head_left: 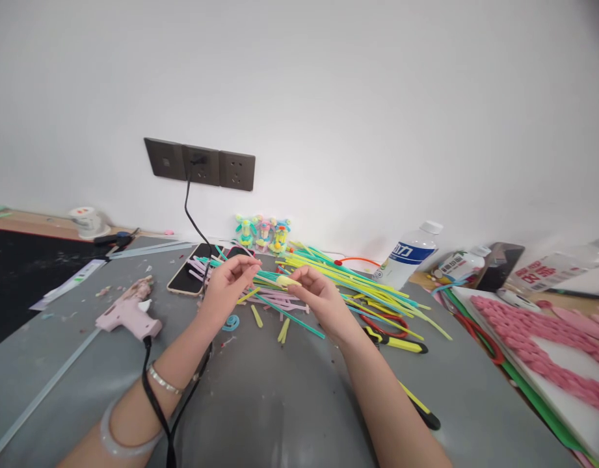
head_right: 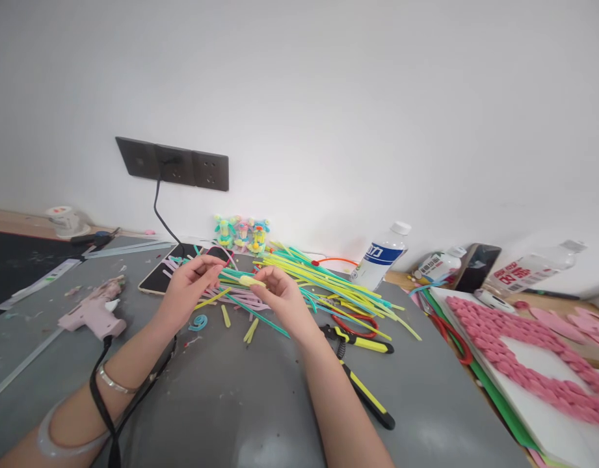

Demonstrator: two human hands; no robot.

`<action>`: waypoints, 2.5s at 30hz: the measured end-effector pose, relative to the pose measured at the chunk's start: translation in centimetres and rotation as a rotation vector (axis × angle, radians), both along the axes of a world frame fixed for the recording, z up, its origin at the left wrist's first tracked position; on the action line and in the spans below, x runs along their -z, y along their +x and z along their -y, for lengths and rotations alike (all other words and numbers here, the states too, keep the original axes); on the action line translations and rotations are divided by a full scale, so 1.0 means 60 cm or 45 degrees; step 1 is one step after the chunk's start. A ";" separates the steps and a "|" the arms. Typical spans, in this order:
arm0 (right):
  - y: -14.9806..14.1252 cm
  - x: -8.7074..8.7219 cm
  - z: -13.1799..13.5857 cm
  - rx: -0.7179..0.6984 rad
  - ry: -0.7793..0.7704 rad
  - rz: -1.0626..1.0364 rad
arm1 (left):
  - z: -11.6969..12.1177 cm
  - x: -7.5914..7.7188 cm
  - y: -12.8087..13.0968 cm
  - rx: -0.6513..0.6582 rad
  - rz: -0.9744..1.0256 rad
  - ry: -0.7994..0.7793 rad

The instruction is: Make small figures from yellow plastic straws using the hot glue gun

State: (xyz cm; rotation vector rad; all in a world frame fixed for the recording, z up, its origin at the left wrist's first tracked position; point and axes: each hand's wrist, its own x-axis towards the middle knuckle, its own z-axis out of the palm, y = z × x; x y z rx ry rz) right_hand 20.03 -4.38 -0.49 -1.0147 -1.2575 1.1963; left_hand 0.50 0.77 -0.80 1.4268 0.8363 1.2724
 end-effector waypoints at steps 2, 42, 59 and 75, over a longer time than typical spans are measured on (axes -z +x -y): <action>0.001 0.000 0.001 -0.031 -0.008 0.151 | -0.003 0.001 0.001 -0.073 0.014 0.035; 0.004 -0.007 0.005 -0.188 -0.228 0.034 | 0.010 -0.001 0.005 0.272 -0.201 -0.059; -0.013 -0.012 0.008 0.088 0.079 0.247 | 0.013 -0.002 0.008 0.394 -0.224 -0.034; -0.010 -0.004 0.006 0.186 0.429 0.730 | 0.014 0.008 0.009 0.322 -0.143 -0.040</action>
